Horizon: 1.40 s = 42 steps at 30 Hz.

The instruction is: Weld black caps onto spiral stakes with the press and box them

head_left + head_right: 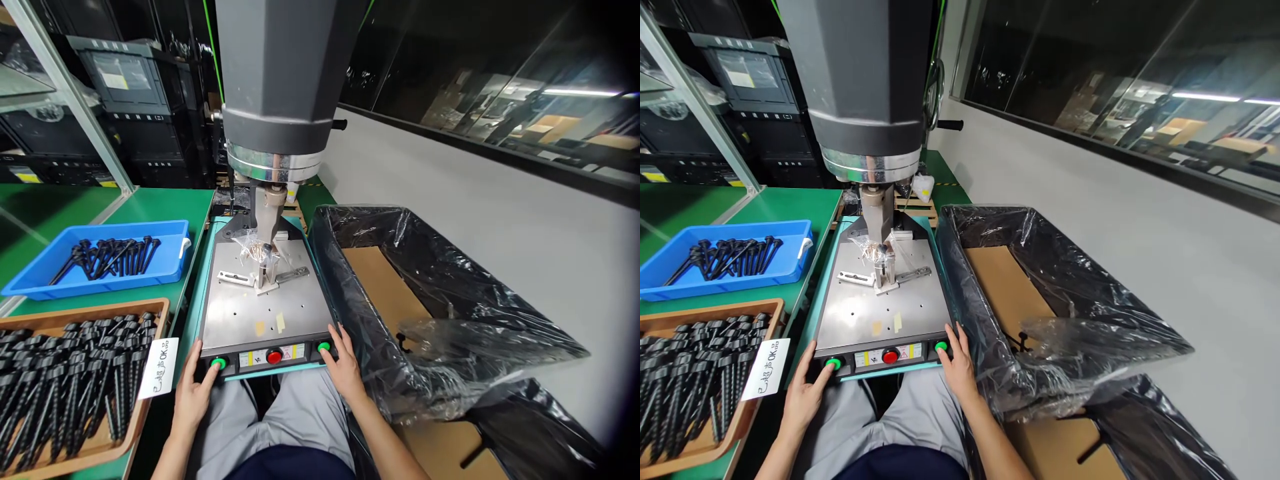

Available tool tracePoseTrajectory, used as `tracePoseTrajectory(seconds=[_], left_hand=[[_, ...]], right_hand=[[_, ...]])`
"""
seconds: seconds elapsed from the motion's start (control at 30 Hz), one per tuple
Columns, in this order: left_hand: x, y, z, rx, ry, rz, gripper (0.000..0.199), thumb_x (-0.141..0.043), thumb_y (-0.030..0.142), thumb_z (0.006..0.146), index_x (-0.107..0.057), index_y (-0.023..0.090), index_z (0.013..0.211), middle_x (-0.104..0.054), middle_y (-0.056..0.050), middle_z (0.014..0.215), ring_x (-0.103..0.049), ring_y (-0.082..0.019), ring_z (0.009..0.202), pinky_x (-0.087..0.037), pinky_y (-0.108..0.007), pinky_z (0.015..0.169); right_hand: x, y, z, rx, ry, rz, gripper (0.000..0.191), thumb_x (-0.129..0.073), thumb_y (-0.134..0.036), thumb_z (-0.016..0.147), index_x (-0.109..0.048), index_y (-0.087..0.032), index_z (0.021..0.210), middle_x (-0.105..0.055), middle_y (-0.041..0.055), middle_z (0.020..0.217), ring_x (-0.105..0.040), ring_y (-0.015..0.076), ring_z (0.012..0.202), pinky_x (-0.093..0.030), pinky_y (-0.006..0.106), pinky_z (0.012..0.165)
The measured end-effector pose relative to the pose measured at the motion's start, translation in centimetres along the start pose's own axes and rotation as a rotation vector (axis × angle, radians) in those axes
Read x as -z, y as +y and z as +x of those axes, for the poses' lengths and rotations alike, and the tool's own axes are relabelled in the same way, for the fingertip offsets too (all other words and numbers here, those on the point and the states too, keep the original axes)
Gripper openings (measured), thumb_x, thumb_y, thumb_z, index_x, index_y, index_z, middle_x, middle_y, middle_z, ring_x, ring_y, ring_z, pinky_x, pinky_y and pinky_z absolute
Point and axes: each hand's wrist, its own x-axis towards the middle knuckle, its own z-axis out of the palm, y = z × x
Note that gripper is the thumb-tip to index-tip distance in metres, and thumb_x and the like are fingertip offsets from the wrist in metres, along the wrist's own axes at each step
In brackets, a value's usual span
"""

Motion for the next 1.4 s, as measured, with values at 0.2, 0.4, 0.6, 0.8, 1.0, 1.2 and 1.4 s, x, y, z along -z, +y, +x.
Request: tracePoseTrajectory(seconds=[0.2,0.4,0.6,0.8,1.0,1.2,1.4], left_hand=[[-0.2,0.0,0.0,-0.029,0.02,-0.016,0.067,-0.063,0.045,0.085,-0.043,0.025,0.147,-0.042,-0.008,0.154,-0.036,-0.026,0.143,-0.026,-0.042,0.12],[-1.3,2.8,-0.8,-0.133,0.318,0.134,0.052,-0.059,0.04,0.087,-0.055,0.019,0.135,-0.054,-0.014,0.14,-0.047,-0.03,0.134,-0.034,-0.048,0.116],[-3.2,7.9,-0.6,-0.285,0.146,-0.127,0.037,-0.061,0.033,0.087,-0.062,0.02,0.122,-0.062,-0.013,0.127,-0.061,-0.027,0.116,-0.048,-0.045,0.102],[-5.6,11.9,3.6,0.011,-0.091,-0.567,0.034,-0.067,0.045,0.082,-0.067,0.017,0.103,-0.068,-0.012,0.112,-0.067,-0.023,0.099,-0.057,-0.04,0.087],[-5.6,16.9,9.9,0.093,-0.053,-0.797,0.039,-0.077,0.046,0.071,-0.066,0.015,0.092,-0.068,-0.011,0.103,-0.067,-0.02,0.09,-0.056,-0.033,0.076],[-6.1,19.7,13.4,0.127,-0.137,-0.912,0.042,-0.083,0.043,0.061,-0.058,0.017,0.082,-0.066,-0.009,0.106,-0.067,-0.017,0.084,-0.053,-0.027,0.068],[-6.1,21.0,14.4,-0.019,-0.203,-0.815,0.038,-0.08,0.041,0.065,-0.058,0.019,0.086,-0.066,-0.004,0.092,-0.065,-0.015,0.084,-0.049,-0.024,0.068]], right_hand=[[0.4,-0.5,0.0,-0.051,-0.063,0.029,0.059,-0.051,-0.034,0.092,-0.039,-0.026,0.149,-0.028,0.012,0.157,-0.033,0.0284,0.144,-0.038,0.044,0.114],[0.3,-0.6,0.1,-0.05,-0.04,0.04,0.059,-0.052,-0.034,0.091,-0.041,-0.025,0.148,-0.03,0.0124,0.156,-0.036,0.0291,0.143,-0.039,0.044,0.113],[0.2,-0.8,0.0,-0.054,-0.013,0.048,0.06,-0.054,-0.032,0.089,-0.042,-0.027,0.148,-0.031,0.0111,0.157,-0.037,0.029,0.142,-0.041,0.044,0.112],[0.6,-0.9,0.4,-0.078,0.026,0.073,0.053,-0.055,-0.036,0.088,-0.053,-0.022,0.139,-0.046,0.0144,0.146,-0.047,0.0305,0.135,-0.044,0.048,0.108],[1.7,-4.6,2.6,0.021,0.237,0.129,0.037,-0.055,-0.036,0.09,-0.064,-0.019,0.121,-0.058,0.0151,0.131,-0.056,0.0284,0.122,-0.047,0.049,0.105],[-0.3,-9.1,5.6,0.07,0.08,0.344,0.032,-0.055,-0.027,0.088,-0.063,-0.02,0.118,-0.065,0.0117,0.118,-0.064,0.0239,0.108,-0.056,0.042,0.094],[-1.6,-12.7,9.7,0.175,-0.009,0.428,0.035,-0.055,-0.021,0.085,-0.064,-0.022,0.118,-0.065,0.0095,0.118,-0.062,0.0222,0.11,-0.056,0.037,0.092]])
